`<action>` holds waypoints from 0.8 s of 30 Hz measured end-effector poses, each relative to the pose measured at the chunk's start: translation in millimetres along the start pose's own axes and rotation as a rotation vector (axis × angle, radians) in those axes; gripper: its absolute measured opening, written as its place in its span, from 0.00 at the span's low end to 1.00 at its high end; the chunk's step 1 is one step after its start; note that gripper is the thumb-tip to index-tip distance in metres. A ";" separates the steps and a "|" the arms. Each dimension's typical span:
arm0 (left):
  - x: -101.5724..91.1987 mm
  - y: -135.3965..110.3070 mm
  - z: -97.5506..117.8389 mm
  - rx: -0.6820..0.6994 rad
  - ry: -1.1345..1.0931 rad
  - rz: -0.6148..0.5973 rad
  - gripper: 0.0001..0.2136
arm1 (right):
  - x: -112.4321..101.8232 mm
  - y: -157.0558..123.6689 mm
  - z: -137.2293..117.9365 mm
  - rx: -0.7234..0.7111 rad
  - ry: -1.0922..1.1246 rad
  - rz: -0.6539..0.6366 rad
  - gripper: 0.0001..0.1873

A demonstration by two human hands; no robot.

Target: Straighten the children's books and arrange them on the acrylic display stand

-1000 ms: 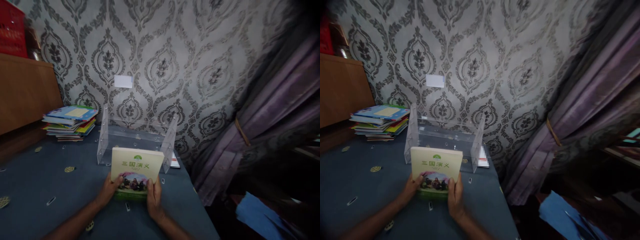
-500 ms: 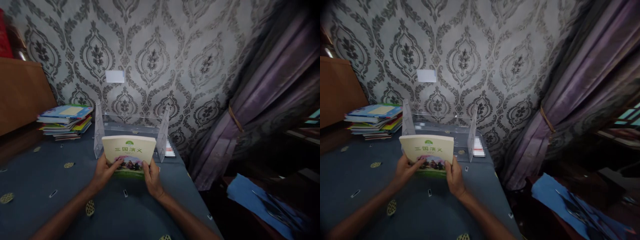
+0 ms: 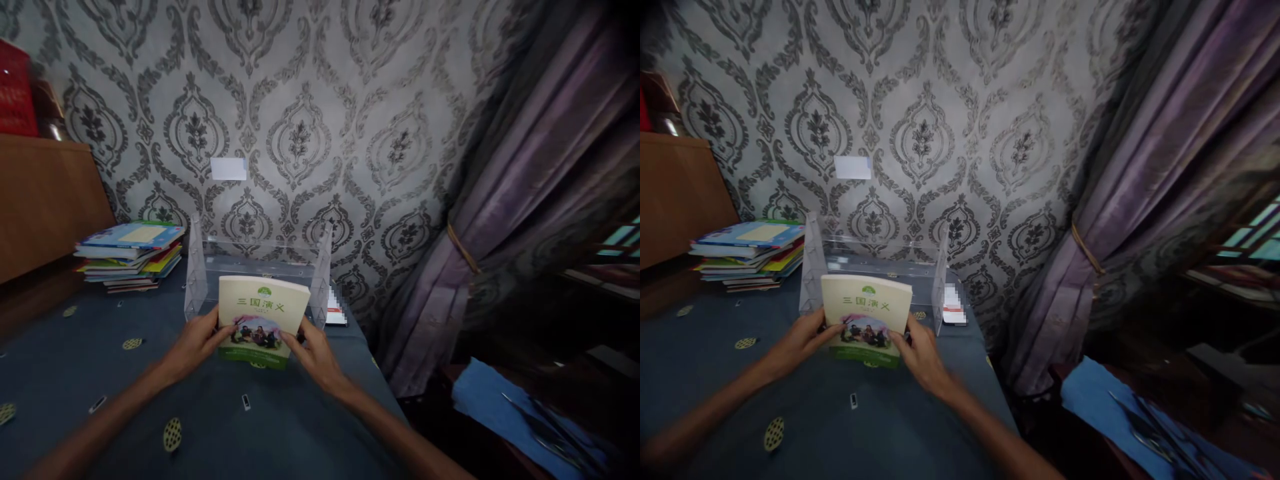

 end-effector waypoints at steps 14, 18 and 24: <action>-27.5 91.4 74.0 0.252 0.308 0.103 0.13 | -83.9 84.8 -26.4 -0.185 -0.227 0.047 0.18; -49.3 118.8 101.3 0.377 0.378 0.234 0.12 | -107.0 115.1 -53.9 -0.294 -0.307 0.081 0.19; -79.0 164.6 132.9 0.493 0.473 0.455 0.15 | -136.3 166.6 -85.9 -0.457 -0.338 0.156 0.21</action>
Point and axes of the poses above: each hand's wrist, its own y-axis towards the middle knuckle, its own x-axis out of the palm, z = x × y, the point moved 5 cm from there along y, towards the middle knuckle, and after that the axes turned 7 degrees about y, right-handed, at the moved point
